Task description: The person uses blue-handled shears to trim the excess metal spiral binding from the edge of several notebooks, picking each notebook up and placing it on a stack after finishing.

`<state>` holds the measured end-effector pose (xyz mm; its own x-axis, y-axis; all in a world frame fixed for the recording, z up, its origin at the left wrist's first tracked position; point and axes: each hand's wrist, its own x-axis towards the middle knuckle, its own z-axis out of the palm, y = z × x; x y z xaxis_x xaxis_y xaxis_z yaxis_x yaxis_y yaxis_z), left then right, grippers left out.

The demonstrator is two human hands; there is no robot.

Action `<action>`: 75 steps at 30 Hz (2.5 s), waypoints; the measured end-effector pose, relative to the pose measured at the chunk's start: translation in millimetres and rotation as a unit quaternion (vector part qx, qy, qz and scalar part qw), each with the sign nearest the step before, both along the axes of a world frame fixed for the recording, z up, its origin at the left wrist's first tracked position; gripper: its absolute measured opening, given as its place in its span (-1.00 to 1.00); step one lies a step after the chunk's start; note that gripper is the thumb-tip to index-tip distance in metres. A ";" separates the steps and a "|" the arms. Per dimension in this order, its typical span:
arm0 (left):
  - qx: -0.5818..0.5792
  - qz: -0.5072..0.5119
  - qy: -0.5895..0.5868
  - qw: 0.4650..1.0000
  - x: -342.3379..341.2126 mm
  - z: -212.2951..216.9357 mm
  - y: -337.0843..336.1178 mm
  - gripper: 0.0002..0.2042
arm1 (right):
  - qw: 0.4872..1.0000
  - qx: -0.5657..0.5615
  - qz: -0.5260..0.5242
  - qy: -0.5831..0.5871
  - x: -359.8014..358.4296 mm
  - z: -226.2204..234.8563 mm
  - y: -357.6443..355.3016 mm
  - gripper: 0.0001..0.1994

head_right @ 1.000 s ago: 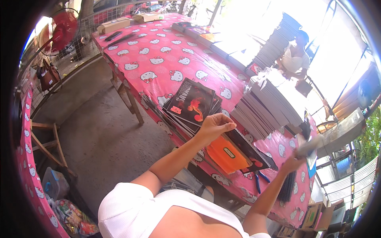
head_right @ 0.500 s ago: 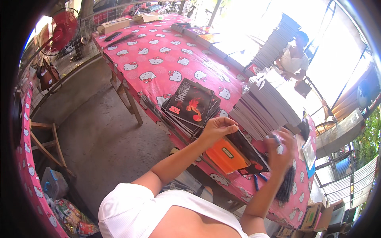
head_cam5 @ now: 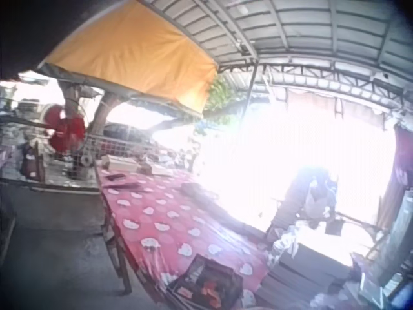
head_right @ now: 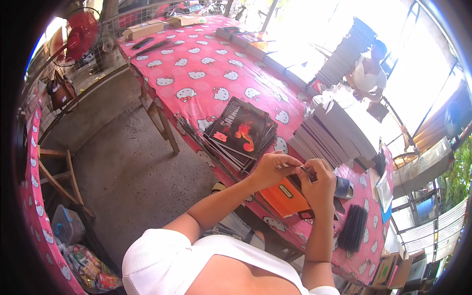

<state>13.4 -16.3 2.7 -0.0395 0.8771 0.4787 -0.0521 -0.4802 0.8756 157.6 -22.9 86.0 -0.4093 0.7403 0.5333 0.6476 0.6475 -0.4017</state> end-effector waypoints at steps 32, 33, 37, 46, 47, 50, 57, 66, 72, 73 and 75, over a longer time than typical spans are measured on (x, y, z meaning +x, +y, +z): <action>-0.189 0.582 0.214 0.761 -157.2 -47.4 -2.1 -0.62 | 0.948 0.263 -0.168 -0.067 48.6 82.5 112.0 -0.66; -0.144 0.628 0.303 0.702 -141.5 -37.2 3.8 -0.57 | 0.945 0.260 -0.174 -0.099 54.1 79.7 128.1 -0.67; 0.055 0.450 0.141 0.880 -114.9 -22.1 25.6 -0.55 | 0.942 0.249 -0.156 -0.165 61.0 58.6 146.3 -0.73; -0.081 -0.056 -0.128 0.987 -22.0 54.2 -5.0 -0.80 | 0.982 0.155 -0.091 0.054 85.9 -29.5 -13.0 -0.42; -0.039 -0.041 -0.076 0.996 -23.0 56.1 -7.8 -0.78 | 0.972 0.159 -0.136 0.103 92.4 -34.2 -13.8 -0.43; -0.019 -0.152 -0.072 0.986 -15.4 71.8 0.7 -0.74 | 0.891 -0.196 0.031 0.409 118.1 -54.1 -13.2 -0.54; 0.039 0.045 0.155 0.986 0.9 65.0 17.8 -0.49 | 0.953 -0.101 -0.063 0.280 131.5 -129.9 4.0 -0.65; -0.093 0.071 -0.157 0.981 14.1 -34.2 -5.9 -0.58 | 0.955 -0.017 -0.107 0.277 110.0 -147.2 -30.7 -0.01; -0.046 0.136 -0.191 0.971 9.1 -21.5 24.5 -0.52 | 0.916 -0.044 -0.370 0.149 250.9 -112.8 47.2 -0.86; -0.061 0.156 -0.242 0.956 19.6 -12.9 25.9 -0.61 | 0.849 0.017 -0.528 -0.027 283.6 -109.5 61.8 -0.78; -0.103 0.099 -0.267 0.953 25.6 -13.7 31.9 -0.64 | 0.806 -0.079 -0.572 -0.131 307.8 -120.9 77.7 -0.72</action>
